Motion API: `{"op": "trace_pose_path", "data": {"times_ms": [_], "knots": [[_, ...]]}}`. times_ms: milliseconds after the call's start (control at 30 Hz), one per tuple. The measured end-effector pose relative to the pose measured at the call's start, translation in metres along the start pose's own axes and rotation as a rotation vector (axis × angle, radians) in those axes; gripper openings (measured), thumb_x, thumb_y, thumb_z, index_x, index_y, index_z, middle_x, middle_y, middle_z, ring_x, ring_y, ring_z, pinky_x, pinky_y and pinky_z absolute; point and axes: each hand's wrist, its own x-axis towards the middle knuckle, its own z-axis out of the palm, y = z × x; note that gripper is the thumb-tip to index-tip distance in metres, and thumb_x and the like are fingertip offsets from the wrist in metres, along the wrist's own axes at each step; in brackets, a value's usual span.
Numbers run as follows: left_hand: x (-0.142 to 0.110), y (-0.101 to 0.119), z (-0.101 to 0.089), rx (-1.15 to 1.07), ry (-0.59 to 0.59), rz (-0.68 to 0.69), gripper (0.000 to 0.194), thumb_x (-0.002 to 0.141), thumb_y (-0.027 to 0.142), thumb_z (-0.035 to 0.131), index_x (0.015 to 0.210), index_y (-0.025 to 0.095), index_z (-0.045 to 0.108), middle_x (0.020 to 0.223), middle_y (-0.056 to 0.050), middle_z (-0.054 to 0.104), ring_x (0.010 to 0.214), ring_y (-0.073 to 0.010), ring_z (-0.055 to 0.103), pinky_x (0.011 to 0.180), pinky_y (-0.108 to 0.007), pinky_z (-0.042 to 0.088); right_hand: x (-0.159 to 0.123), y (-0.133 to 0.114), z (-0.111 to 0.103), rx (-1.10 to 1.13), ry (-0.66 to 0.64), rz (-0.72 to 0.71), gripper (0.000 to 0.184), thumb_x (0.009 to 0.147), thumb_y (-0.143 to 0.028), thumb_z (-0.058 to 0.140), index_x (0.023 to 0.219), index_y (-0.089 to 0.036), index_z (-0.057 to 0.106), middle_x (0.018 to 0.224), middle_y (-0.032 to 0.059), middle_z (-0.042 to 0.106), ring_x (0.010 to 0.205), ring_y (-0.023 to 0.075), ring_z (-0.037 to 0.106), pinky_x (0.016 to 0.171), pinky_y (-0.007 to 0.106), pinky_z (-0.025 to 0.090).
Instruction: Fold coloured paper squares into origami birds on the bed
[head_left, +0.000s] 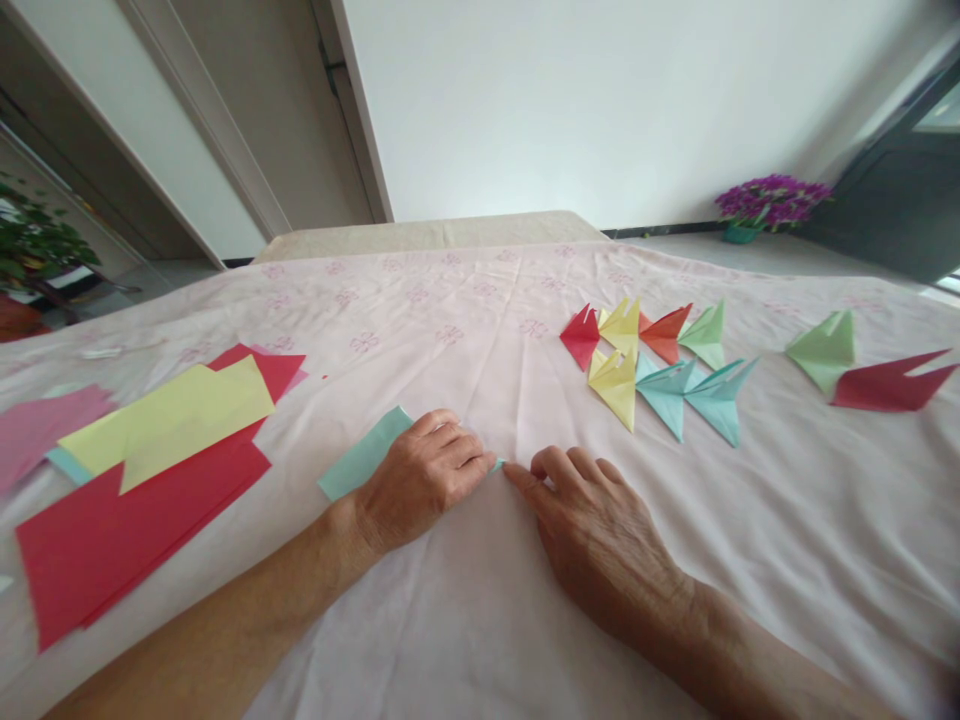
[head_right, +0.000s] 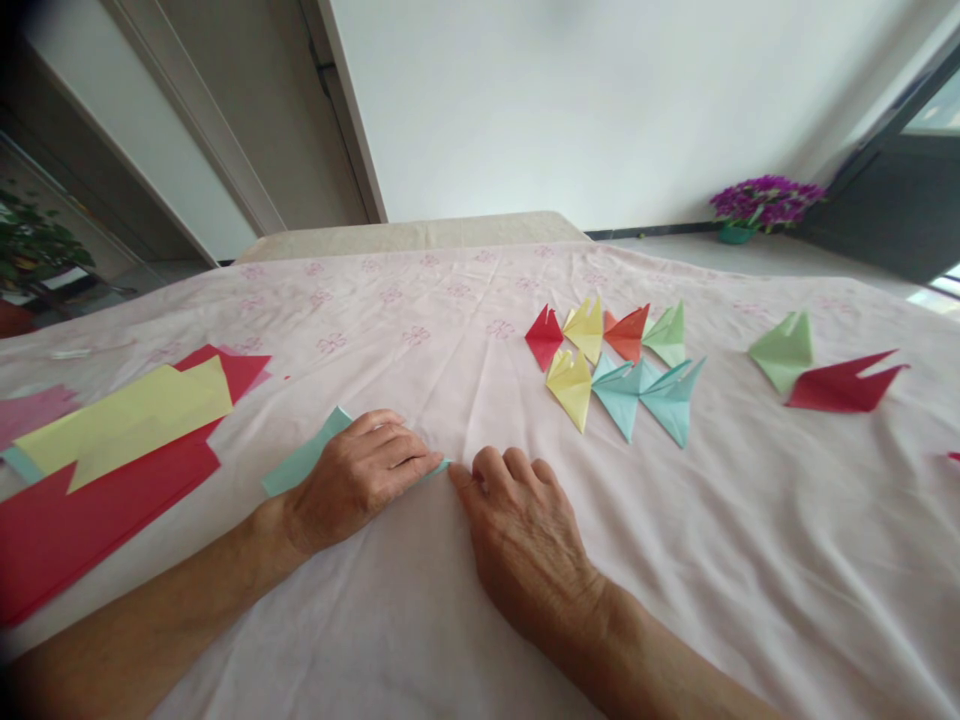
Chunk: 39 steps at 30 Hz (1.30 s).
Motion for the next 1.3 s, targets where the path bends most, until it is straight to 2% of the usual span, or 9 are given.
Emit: {"op": "trace_pose_path", "data": {"times_ms": [200,433,600,733,933,1100,1300], "knots": [[0.002,0.001,-0.001,0.007,-0.016,0.004,0.016,0.094,0.014,0.049,0.096,0.018,0.065,0.079,0.000,0.065,0.080,-0.0135,0.060,0.093,-0.037,0.045,0.000,0.002,0.007,-0.017,0.033,-0.050,0.028,0.088,-0.018,0.058,0.114,-0.026,0.057,0.091,0.0021,0.055,0.079,0.0198,0.045,0.068,0.033,0.029],[0.000,0.002,0.000,0.031,-0.008,0.015,0.016,0.094,0.014,0.048,0.096,0.017,0.064,0.079,0.000,0.066,0.081,-0.0127,0.061,0.098,-0.037,0.043,-0.002,0.005,0.007,0.017,0.032,-0.046,0.025,0.089,-0.018,0.055,0.113,-0.024,0.058,0.092,0.0021,0.056,0.079,0.0194,0.045,0.070,0.033,0.030],[0.001,0.003,0.000,0.054,0.014,0.025,0.017,0.094,0.012,0.048,0.094,0.018,0.064,0.079,0.001,0.066,0.078,-0.0116,0.061,0.099,-0.037,0.042,0.002,0.003,0.005,-0.002,0.018,-0.030,0.035,0.089,-0.015,0.053,0.123,-0.024,0.052,0.094,0.0035,0.056,0.080,0.0199,0.046,0.069,0.033,0.031],[0.002,0.003,-0.002,0.058,0.006,0.013,0.016,0.094,0.014,0.048,0.093,0.018,0.064,0.079,0.001,0.067,0.078,-0.0115,0.061,0.100,-0.037,0.042,0.005,-0.001,0.000,-0.022,-0.030,-0.012,0.027,0.089,-0.017,0.053,0.115,-0.027,0.056,0.092,0.0028,0.056,0.080,0.0200,0.046,0.068,0.033,0.030],[-0.010,-0.014,-0.012,0.037,0.006,-0.067,0.016,0.093,0.015,0.052,0.095,0.021,0.066,0.083,0.001,0.069,0.082,-0.0132,0.063,0.098,-0.040,0.041,0.005,-0.001,0.000,-0.030,-0.031,-0.021,0.026,0.087,-0.016,0.056,0.111,-0.027,0.058,0.092,0.0016,0.055,0.080,0.0199,0.046,0.067,0.034,0.029],[-0.023,-0.024,-0.021,0.050,0.032,-0.036,0.020,0.091,0.013,0.053,0.105,0.021,0.065,0.094,-0.001,0.070,0.091,-0.0151,0.062,0.095,-0.037,0.044,0.005,0.000,0.002,-0.059,-0.009,-0.059,0.028,0.085,-0.013,0.057,0.111,-0.024,0.058,0.092,0.0025,0.056,0.079,0.0196,0.046,0.066,0.034,0.029],[-0.032,-0.030,-0.018,0.134,0.026,0.007,0.028,0.089,0.007,0.053,0.109,0.023,0.063,0.083,0.000,0.065,0.082,-0.0136,0.059,0.093,-0.035,0.047,0.003,0.001,0.007,-0.066,0.044,-0.068,0.025,0.083,-0.012,0.058,0.105,-0.025,0.060,0.090,0.0019,0.056,0.077,0.0194,0.045,0.065,0.033,0.029]]}}
